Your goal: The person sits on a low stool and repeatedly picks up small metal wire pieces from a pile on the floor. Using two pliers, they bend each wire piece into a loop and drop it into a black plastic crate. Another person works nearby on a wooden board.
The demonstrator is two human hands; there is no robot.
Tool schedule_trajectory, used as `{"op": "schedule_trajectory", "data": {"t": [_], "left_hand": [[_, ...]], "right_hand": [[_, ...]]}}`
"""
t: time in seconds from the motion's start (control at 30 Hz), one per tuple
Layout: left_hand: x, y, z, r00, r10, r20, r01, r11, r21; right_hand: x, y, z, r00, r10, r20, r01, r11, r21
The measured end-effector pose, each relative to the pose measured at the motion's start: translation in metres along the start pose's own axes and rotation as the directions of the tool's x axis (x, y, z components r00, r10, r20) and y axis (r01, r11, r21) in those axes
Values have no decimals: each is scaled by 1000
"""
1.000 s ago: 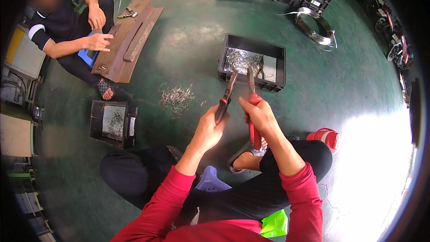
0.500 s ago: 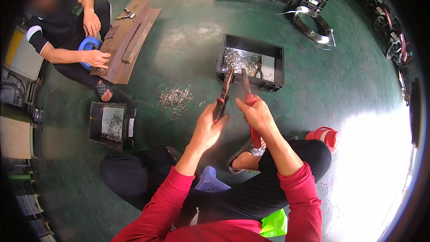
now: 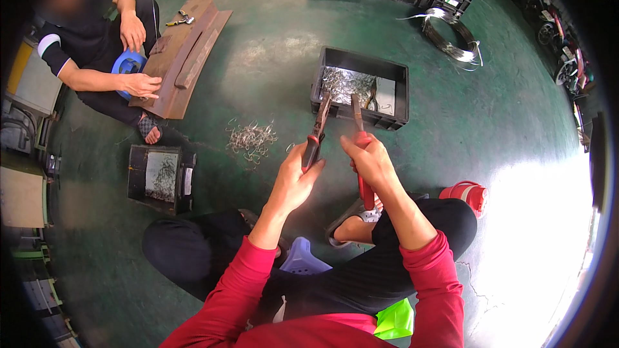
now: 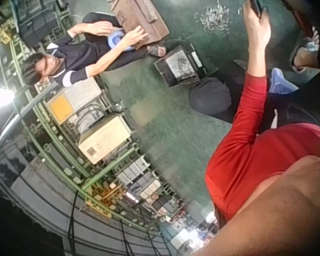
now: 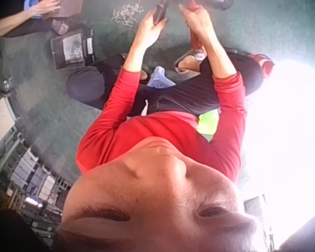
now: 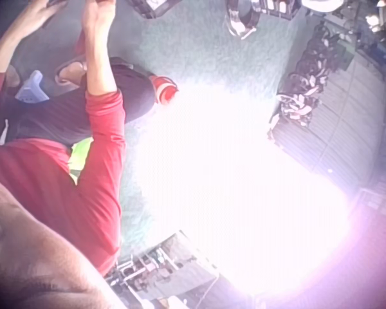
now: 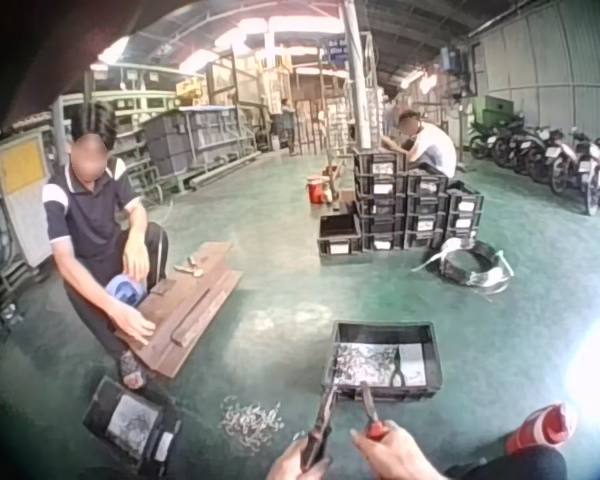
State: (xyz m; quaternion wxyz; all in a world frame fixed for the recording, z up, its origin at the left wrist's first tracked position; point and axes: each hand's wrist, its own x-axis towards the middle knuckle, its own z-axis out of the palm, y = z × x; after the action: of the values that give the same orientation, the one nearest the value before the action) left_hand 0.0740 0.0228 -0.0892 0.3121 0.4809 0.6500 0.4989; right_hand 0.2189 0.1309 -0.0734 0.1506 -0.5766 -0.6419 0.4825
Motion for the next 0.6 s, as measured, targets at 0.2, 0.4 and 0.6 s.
{"op": "schedule_trajectory", "data": {"t": [0.2, 0.4, 0.6], "left_hand": [[-3, 1, 0, 992, -109, 58, 110, 994, -12], [-2, 0, 2, 997, -70, 34, 71, 997, -27], [-2, 0, 0, 992, -118, 47, 120, 992, -31]], "right_hand": [[-6, -8, -3, 997, 33, 65, -33, 999, 6], [-5, -8, -3, 997, 32, 72, -31, 999, -13], [-6, -8, -3, 997, 26, 75, -24, 999, -33]]}}
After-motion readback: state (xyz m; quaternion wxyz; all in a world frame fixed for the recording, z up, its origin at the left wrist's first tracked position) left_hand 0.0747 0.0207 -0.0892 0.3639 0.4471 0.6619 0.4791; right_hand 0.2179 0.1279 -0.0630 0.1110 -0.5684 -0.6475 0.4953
